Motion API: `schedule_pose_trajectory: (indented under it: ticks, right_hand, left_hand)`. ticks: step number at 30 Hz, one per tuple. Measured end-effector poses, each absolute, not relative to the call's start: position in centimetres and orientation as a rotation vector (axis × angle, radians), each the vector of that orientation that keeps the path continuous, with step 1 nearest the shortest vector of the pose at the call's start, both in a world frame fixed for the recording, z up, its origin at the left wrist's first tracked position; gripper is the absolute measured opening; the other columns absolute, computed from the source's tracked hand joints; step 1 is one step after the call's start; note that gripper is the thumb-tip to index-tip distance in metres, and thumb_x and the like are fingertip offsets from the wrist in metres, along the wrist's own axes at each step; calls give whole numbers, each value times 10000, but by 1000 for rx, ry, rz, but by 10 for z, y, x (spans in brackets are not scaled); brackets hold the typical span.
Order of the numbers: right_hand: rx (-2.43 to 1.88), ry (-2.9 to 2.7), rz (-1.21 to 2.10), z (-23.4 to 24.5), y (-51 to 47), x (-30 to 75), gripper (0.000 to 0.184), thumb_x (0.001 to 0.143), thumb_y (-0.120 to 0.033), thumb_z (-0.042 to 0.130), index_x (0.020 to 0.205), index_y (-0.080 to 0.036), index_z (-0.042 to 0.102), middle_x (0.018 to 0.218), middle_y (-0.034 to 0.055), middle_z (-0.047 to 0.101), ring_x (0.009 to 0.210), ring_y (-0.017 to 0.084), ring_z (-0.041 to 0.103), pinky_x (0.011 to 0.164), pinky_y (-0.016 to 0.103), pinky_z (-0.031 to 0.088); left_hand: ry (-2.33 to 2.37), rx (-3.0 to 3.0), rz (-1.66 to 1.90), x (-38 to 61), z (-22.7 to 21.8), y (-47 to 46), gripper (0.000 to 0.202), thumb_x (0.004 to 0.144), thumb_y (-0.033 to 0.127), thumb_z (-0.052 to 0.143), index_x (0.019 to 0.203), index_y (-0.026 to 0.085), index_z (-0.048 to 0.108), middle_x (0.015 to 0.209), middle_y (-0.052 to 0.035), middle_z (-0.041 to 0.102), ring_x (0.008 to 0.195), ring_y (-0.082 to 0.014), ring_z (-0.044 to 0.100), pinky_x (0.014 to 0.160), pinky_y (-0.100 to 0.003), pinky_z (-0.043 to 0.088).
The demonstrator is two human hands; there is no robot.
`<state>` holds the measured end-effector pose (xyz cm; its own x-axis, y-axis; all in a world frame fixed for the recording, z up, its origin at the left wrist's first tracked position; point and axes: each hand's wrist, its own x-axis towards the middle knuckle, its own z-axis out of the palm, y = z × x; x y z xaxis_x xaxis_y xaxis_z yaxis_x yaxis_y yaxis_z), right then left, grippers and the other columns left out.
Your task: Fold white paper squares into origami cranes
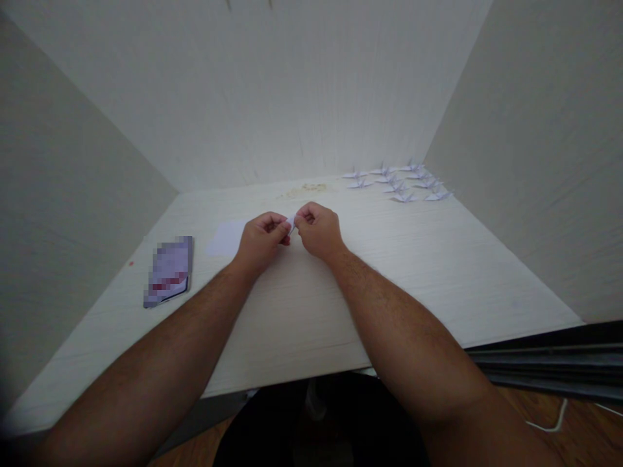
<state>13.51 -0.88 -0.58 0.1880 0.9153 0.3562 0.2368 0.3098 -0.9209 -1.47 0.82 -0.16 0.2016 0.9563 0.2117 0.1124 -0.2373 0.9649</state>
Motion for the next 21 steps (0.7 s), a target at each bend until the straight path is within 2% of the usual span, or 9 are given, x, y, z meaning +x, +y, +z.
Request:
schedule_pose_trajectory:
  ticks: [4, 8, 11, 15, 21]
  right_hand:
    - [-1225, -1339, 626, -4, -9, 135, 131, 799, -279, 618, 693, -213, 578, 627, -5, 619, 598, 133, 558, 556, 262, 438]
    - [-1197, -1328, 680, -7, -7, 134, 150, 788, -346, 662, 750, -208, 617, 664, 5, 647, 627, 143, 598, 565, 266, 472]
    - [-1188, -1346, 716, -9, -6, 134, 143, 769, -338, 677, 753, -204, 631, 662, 6, 651, 631, 145, 610, 565, 265, 483]
    - [-1192, -1353, 730, -8, -6, 134, 81, 750, -281, 661, 749, -204, 635, 654, 0, 649, 620, 143, 608, 568, 265, 485]
    - [-1263, -1418, 652, -6, -7, 135, 93, 767, -266, 625, 700, -209, 594, 639, 3, 638, 614, 142, 579, 549, 256, 432]
  left_hand:
    - [1051, 1584, 1152, -15, -2, 8, 164, 782, 314, 742, 785, 176, 654, 576, 5, 653, 513, -112, 603, 537, -235, 480]
    - [1044, 1574, 1180, -16, -4, 10, 232, 784, 381, 760, 803, 175, 653, 604, -6, 664, 547, -121, 624, 563, -241, 492]
    - [1032, 1584, 1185, -17, -4, 9, 259, 782, 407, 768, 806, 177, 652, 611, -4, 662, 563, -122, 630, 571, -239, 491]
    - [1021, 1578, 1191, -17, -4, 9, 224, 797, 376, 746, 824, 175, 652, 630, -6, 672, 589, -125, 641, 600, -245, 502]
    - [992, 1575, 1168, -16, -3, 9, 181, 764, 300, 754, 836, 171, 648, 648, -6, 683, 597, -121, 642, 617, -247, 510]
